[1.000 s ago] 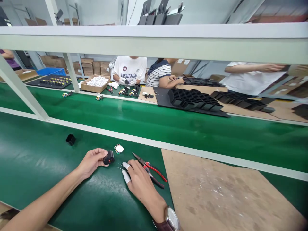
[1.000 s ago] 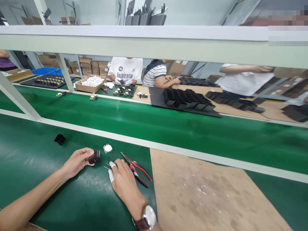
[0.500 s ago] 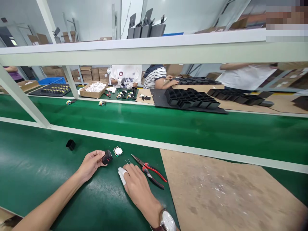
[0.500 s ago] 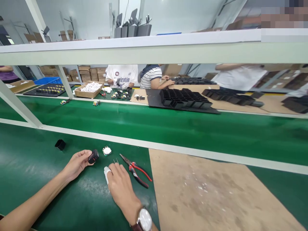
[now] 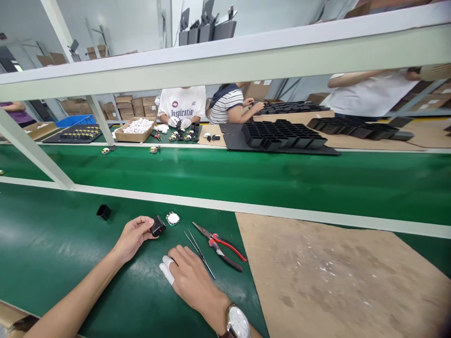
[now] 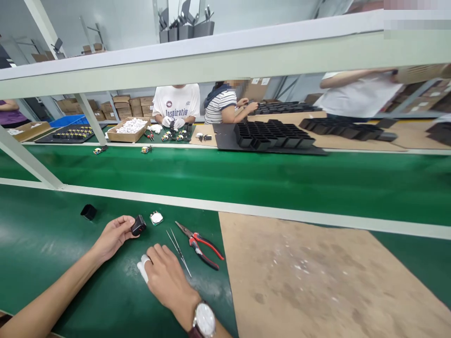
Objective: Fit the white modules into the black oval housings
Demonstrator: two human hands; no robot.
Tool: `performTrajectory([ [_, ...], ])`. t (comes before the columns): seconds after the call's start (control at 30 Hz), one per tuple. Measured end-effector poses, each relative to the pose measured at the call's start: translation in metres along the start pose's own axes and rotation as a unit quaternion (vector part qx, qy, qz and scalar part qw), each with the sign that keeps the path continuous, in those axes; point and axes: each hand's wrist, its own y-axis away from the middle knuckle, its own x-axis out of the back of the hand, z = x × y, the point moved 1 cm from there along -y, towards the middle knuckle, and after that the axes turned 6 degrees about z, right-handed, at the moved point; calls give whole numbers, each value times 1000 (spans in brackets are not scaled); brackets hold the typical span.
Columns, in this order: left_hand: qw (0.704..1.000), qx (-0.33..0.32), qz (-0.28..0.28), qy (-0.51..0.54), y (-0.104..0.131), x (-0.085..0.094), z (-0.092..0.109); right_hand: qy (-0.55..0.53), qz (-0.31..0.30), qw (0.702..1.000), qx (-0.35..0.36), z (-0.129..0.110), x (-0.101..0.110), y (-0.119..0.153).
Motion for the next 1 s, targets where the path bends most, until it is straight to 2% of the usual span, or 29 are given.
performTrajectory([
  [0.1,997,-44,0,-66,-15,-2,9,-4,-9,1000,11,-3,-3,-1],
  [0.2,982,-109,21,-150,-50,-4,25,-1,-21,1000,21,-4,-4,-1],
  [0.4,906,-271,135,-297,-137,-6,59,-5,-39,999,27,-1,-6,2],
  [0.5,872,-311,161,-344,-157,-10,58,0,-38,999,32,0,-7,3],
  [0.6,847,-349,146,-374,-147,-17,44,1,-25,999,31,-1,-5,3],
  [0.67,839,-369,94,-390,-126,-23,31,0,-19,999,30,-1,-2,2],
  [0.77,827,-372,-52,-418,-89,-32,13,-2,-27,999,29,-2,1,-1],
  [0.83,802,-369,-157,-443,-68,-36,3,-1,-34,999,28,-2,2,-2],
  [0.87,790,-368,-190,-452,-61,-38,0,0,-36,999,27,-2,1,-2],
  [0.93,779,-365,-213,-463,-50,-40,-5,-3,-34,999,30,0,1,-1],
  [1.0,782,-364,-201,-464,-40,-41,-8,-9,-15,999,32,4,1,0],
])
